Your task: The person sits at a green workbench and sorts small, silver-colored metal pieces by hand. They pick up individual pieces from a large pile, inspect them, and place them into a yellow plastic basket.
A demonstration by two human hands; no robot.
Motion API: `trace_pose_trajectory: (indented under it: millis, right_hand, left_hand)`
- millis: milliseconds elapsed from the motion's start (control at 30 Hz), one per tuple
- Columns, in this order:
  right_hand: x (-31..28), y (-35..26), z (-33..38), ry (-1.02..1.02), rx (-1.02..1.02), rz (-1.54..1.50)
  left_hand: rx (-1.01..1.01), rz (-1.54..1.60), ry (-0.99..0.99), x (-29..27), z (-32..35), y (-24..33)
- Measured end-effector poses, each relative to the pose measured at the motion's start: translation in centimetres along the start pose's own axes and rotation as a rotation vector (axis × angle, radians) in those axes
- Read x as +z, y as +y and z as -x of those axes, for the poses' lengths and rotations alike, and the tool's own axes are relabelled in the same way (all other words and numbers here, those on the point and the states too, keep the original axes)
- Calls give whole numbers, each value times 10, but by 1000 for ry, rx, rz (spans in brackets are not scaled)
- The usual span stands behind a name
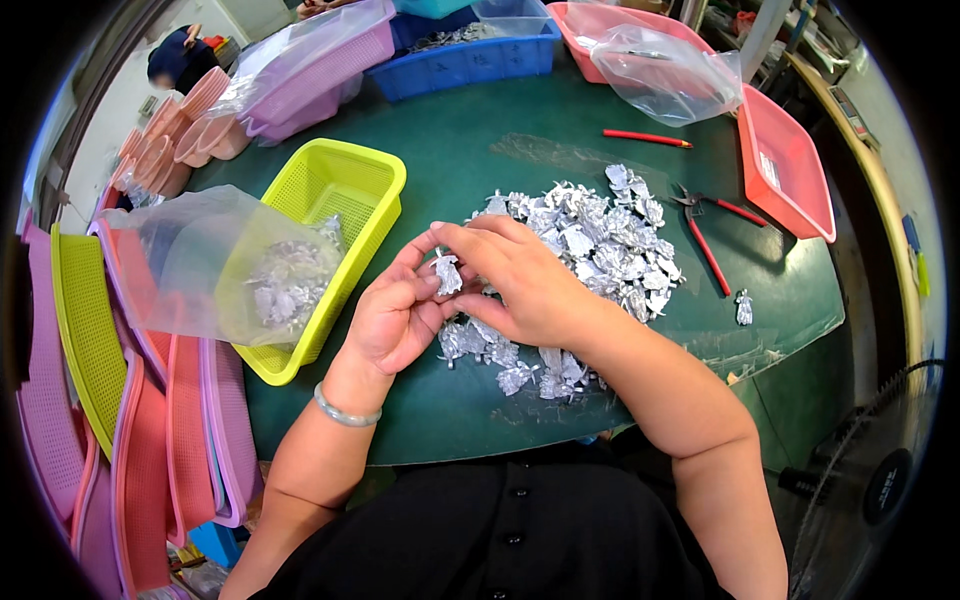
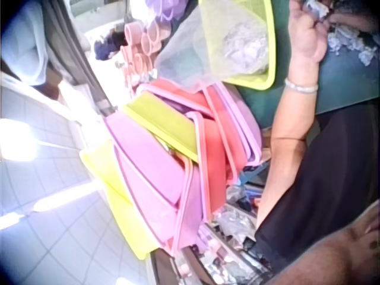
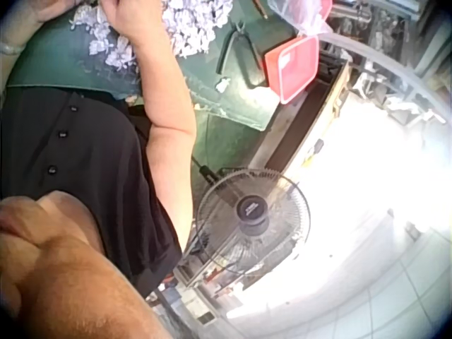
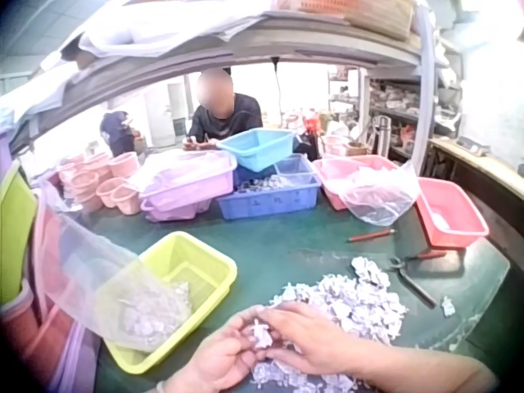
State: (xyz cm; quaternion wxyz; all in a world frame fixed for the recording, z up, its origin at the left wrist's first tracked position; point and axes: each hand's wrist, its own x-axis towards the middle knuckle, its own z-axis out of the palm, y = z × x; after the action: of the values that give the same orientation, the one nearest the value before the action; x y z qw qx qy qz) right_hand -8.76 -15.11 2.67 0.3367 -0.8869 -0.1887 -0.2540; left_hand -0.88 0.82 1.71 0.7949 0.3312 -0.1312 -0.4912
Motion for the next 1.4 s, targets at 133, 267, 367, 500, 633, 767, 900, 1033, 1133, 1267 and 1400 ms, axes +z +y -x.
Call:
trace_pose_trajectory:
  millis: [133,267,367,500,633,767,900,1033,1133,1267,1400]
  right_hand:
    - [1,0,1,-6,39,-37]
    - [0,-3,2,-10,87,-156]
    - [0,-2,2,-23,95,-182]
    - [-1,-3,1,-5,68,-198]
    - [-4,-4,0,15,19,20]
    - [-1,-6,-3,32,-67,165]
    - [3,-8,-2,25,-75,142]
    - [2,-7,-1,23,-10,72]
    - [-5,-7,-1,47,16,26]
    - [-10,-1,0,75,32,54]
    - [-11,2,0,86,77,68]
  left_hand:
    - [-3,-50,-1,3,0,-1]
    - [-17,-89,-8,0,-1,-3]
    - [-15,-94,-22,3,0,-1]
    - [-19,-91,-22,6,0,-1]
    - [4,-202,94,7,1,-2]
    - [85,-374,82,12,2,-8]
    - [-58,-215,-3,10,5,-2]
    - [-81,87,-107,-3,1,-3]
    - [-142,243,-50,0,-1,1]
    - [-97,244,-80,-1,-2,1]
    - [-100,267,-69,-2,-2,1]
